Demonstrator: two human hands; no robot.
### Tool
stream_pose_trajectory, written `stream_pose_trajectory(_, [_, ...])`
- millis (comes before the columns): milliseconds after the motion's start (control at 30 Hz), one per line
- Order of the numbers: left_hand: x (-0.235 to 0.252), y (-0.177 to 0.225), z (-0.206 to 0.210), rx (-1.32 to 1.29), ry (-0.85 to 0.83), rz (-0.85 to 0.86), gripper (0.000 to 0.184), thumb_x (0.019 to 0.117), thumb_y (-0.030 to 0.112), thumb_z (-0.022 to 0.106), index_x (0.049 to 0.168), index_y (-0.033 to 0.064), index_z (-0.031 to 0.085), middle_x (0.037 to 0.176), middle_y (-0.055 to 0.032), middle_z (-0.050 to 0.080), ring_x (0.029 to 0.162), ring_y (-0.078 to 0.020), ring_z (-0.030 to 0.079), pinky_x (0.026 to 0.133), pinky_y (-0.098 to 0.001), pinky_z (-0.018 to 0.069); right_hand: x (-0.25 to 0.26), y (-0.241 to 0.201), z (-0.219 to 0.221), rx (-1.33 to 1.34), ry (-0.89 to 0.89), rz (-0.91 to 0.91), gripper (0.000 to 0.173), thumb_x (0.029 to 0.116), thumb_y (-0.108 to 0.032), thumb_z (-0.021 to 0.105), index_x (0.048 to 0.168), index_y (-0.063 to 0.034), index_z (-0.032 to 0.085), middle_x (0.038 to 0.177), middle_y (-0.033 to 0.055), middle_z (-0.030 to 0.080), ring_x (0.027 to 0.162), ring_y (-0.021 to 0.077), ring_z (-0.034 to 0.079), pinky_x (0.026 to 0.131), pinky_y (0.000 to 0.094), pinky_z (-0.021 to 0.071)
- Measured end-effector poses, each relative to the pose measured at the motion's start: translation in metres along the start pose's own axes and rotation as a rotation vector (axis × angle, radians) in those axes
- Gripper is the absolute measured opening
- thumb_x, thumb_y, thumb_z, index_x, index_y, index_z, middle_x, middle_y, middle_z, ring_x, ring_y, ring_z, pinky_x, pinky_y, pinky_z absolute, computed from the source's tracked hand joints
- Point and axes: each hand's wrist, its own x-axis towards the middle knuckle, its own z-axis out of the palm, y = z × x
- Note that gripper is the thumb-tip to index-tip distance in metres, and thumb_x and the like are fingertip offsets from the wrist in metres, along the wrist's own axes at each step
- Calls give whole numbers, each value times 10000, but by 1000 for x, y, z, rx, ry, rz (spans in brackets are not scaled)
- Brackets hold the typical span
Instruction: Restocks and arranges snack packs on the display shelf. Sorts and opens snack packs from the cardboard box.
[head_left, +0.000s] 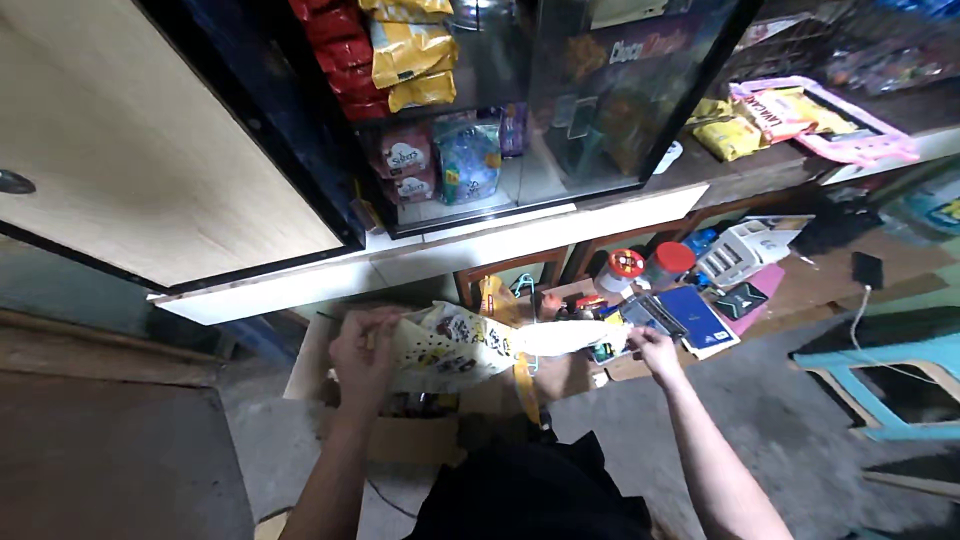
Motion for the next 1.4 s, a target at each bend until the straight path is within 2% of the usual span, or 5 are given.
stream_pose_trajectory(300, [-45,-67,74,-15,-431,-674,265,1043,90,533,1191,-122,593,1148,-239,665,1055,-249,646,944,-397,512,-19,-22,-59,66,129,-95,194,1044,-74,546,1052,106,619,841,74,609,661,53,577,655,228,517])
stream_pose_trajectory(567, [-75,-141,156,130,-712,-844,333,1059,142,538,1278,-100,605,1361,-288,580,1310,-384,540,1132,-467,395,-5,-34,-45,-228,-31,-111,252,1041,-115,577,1115,113,654,926,190,681,734,178,635,729,347,540])
stream_pose_trajectory(767, [-95,-177,196,127,-682,-1145,383,1069,206,539,1326,-76,569,1290,-275,616,1196,-361,608,1050,-475,463,3,-33,-25,-258,-146,-114,246,1032,-113,589,1097,112,665,920,193,688,726,191,655,742,362,563])
stream_pose_trajectory(1100, [-101,-193,214,100,-565,-1283,362,1043,182,588,1295,-79,594,1259,-277,633,1145,-358,636,1018,-474,492,-1,-39,-27,34,-90,-200,116,990,-7,592,948,86,648,716,8,656,591,17,636,626,195,571])
stream_pose_trajectory(1400, [-99,-173,251,176,-783,-1081,466,1062,283,549,1399,-39,548,1443,-250,542,1378,-373,490,1165,-496,359,12,-27,-11,7,-153,-107,151,1008,-30,591,1018,111,643,737,43,666,602,27,631,638,202,561])
